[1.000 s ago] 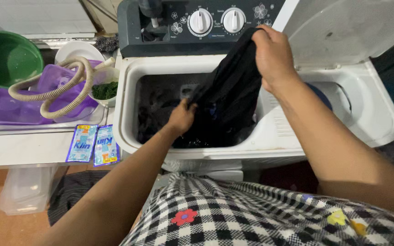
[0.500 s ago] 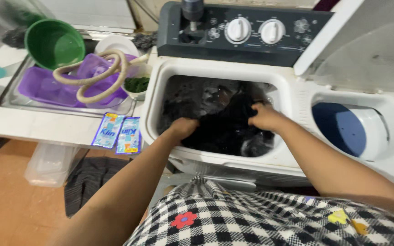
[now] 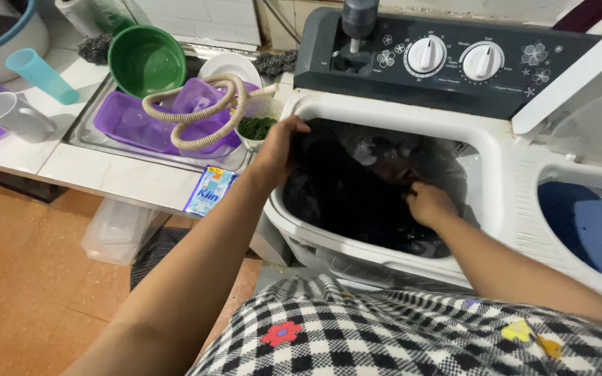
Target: The person loads clothes into the wash tub of a twin-tub washing machine, taking garments one at a time from a laundry basket and placing them into the soapy water. They close the lids, turn the control dials, open the spinner lid, and reposition the drain hose while the machine agitates the clothes.
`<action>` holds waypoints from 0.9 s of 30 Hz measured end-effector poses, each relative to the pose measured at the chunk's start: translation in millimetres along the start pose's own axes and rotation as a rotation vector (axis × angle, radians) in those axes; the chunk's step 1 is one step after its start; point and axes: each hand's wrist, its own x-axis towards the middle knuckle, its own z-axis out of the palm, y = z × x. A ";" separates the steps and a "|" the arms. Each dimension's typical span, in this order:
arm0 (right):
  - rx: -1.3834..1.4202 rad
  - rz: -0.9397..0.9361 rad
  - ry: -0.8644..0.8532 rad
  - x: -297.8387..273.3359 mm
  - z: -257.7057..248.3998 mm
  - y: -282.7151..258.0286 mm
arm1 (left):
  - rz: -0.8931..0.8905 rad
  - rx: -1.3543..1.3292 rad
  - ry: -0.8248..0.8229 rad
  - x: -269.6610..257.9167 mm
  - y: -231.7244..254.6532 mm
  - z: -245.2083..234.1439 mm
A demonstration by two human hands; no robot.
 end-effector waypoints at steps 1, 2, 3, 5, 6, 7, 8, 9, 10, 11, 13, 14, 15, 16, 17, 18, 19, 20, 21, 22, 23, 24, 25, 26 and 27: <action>0.073 0.049 0.062 -5.0 -3.1 -9.0 | 0.007 0.009 0.055 0.3 5.5 0.3; 0.145 0.098 0.123 -6.9 -7.7 -21.0 | 0.024 0.045 0.066 -0.7 7.7 0.3; 0.215 0.151 0.190 -7.5 -16.2 -32.2 | 0.041 0.082 0.071 -0.2 8.0 2.5; 0.389 0.177 0.306 -7.7 -40.2 -54.3 | 0.014 0.177 0.086 1.1 3.6 8.5; 0.475 0.188 0.367 -8.2 -54.5 -64.8 | -0.029 0.236 0.096 0.3 -2.6 11.5; 0.534 0.125 0.430 -11.2 -68.1 -74.1 | -0.075 0.296 0.108 -1.5 -11.1 13.9; 0.592 0.060 0.494 -14.8 -82.0 -82.4 | -0.016 0.417 0.065 -0.8 -19.5 18.7; 0.648 -0.003 0.554 -20.0 -94.7 -89.3 | 0.040 0.537 0.024 -0.1 -30.1 24.6; 0.620 0.027 0.531 -24.3 -108.2 -95.7 | 0.098 0.656 -0.018 0.5 -40.9 31.0; 0.594 0.057 0.511 -28.4 -122.7 -101.2 | 0.045 0.762 -0.033 1.0 -50.8 38.1; 0.570 -0.254 0.612 -38.7 -154.0 -106.4 | -0.058 0.976 -0.066 0.5 -72.7 57.6; 0.618 -0.253 0.590 -46.3 -165.8 -108.9 | -0.061 1.087 -0.131 -2.0 -86.7 70.9; 0.664 -0.263 0.570 -51.2 -178.3 -114.0 | -0.056 1.196 -0.188 -4.6 -98.5 85.0; 0.711 -0.273 0.549 -56.0 -190.8 -118.0 | -0.050 1.305 -0.246 -4.9 -105.1 97.5; 0.782 -0.311 0.546 -61.5 -201.5 -119.6 | -0.038 1.312 -0.223 -6.7 -112.2 107.3; 0.854 -0.349 0.543 -65.4 -212.1 -120.2 | -0.026 1.319 -0.199 -9.3 -119.0 116.7; 0.924 -0.382 0.543 -71.8 -220.2 -117.4 | -0.013 1.327 -0.182 -12.9 -125.7 125.8; 0.950 -0.339 0.542 -78.6 -227.1 -113.0 | 0.014 1.320 -0.132 -17.5 -130.8 133.8; 0.978 -0.307 0.551 -80.9 -238.1 -109.9 | 0.054 1.316 -0.077 -18.3 -129.1 141.6; 1.006 -0.275 0.559 -83.6 -247.3 -106.0 | 0.093 1.310 -0.022 -18.5 -125.4 149.2; 1.061 -0.339 0.575 -84.9 -255.6 -102.6 | 0.225 1.349 0.008 -18.5 -121.3 157.1; 1.114 -0.404 0.589 -85.2 -264.3 -97.4 | 0.358 1.384 0.040 -17.7 -117.1 164.4; 1.169 -0.461 0.591 -88.0 -266.8 -89.2 | 0.477 1.415 0.075 -19.8 -117.3 168.7; 1.155 -0.469 0.610 -91.4 -268.3 -78.7 | 0.473 1.350 0.097 -20.7 -117.3 172.5; 1.142 -0.484 0.637 -92.7 -272.5 -67.4 | 0.480 1.289 0.118 -17.2 -112.2 176.1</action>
